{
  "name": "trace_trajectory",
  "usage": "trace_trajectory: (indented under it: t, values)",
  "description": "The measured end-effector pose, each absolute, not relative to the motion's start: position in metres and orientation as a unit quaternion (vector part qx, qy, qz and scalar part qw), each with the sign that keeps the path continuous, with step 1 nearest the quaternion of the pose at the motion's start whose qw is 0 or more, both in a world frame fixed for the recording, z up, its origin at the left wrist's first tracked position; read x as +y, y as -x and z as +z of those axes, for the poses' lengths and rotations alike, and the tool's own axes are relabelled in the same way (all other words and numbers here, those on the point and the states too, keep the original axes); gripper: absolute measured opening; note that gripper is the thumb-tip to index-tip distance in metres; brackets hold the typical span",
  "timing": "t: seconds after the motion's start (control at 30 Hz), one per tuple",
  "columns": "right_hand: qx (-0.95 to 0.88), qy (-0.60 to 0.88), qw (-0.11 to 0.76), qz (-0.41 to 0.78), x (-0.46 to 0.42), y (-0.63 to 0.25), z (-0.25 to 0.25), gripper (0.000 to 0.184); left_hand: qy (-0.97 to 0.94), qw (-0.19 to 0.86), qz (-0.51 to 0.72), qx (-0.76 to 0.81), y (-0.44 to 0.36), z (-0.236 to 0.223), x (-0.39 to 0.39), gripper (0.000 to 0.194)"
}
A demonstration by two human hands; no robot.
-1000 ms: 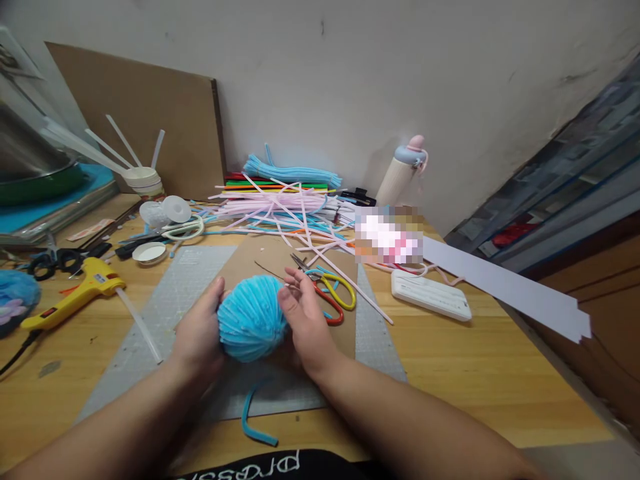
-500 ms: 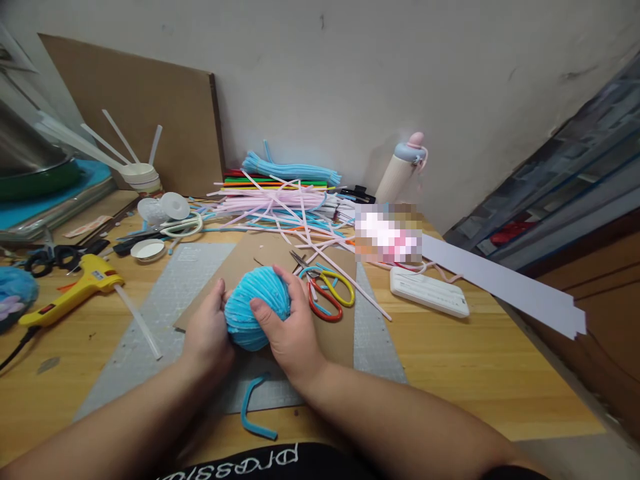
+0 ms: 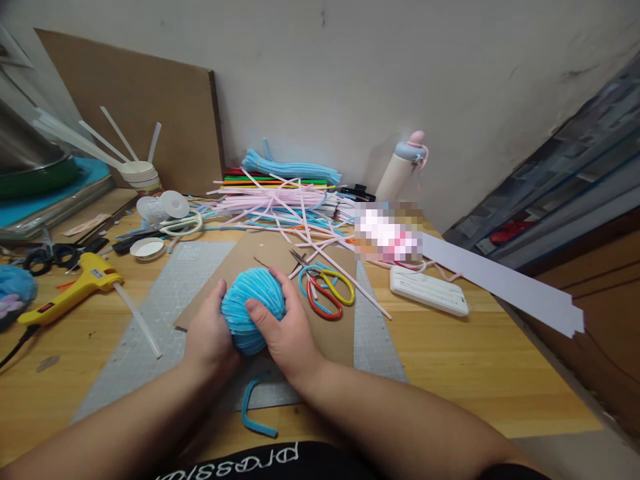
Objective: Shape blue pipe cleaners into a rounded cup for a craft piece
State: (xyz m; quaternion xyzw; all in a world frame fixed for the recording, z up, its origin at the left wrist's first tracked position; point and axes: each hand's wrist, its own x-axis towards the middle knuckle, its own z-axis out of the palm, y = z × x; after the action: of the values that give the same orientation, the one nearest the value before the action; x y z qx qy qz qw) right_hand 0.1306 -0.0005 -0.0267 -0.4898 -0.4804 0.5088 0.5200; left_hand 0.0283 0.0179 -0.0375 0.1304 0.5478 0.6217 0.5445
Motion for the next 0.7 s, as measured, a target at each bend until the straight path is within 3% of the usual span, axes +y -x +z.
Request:
trace_trajectory:
  t: [0.1, 0.43, 0.7]
  values:
    - [-0.474, 0.482, 0.518, 0.524, 0.0, -0.13, -0.027, 0.07, -0.119, 0.497, 0.61, 0.605, -0.028, -0.033, 0.017, 0.019]
    - [-0.436, 0.409, 0.527, 0.603, 0.0, -0.127, -0.033, 0.065, -0.179, 0.489, 0.626, 0.58, -0.025, -0.035, 0.013, 0.016]
    - [-0.43, 0.403, 0.551, 0.591, 0.012, -0.139, -0.04, 0.058, -0.14, 0.709, 0.58, 0.375, -0.032, -0.018, 0.016, 0.043]
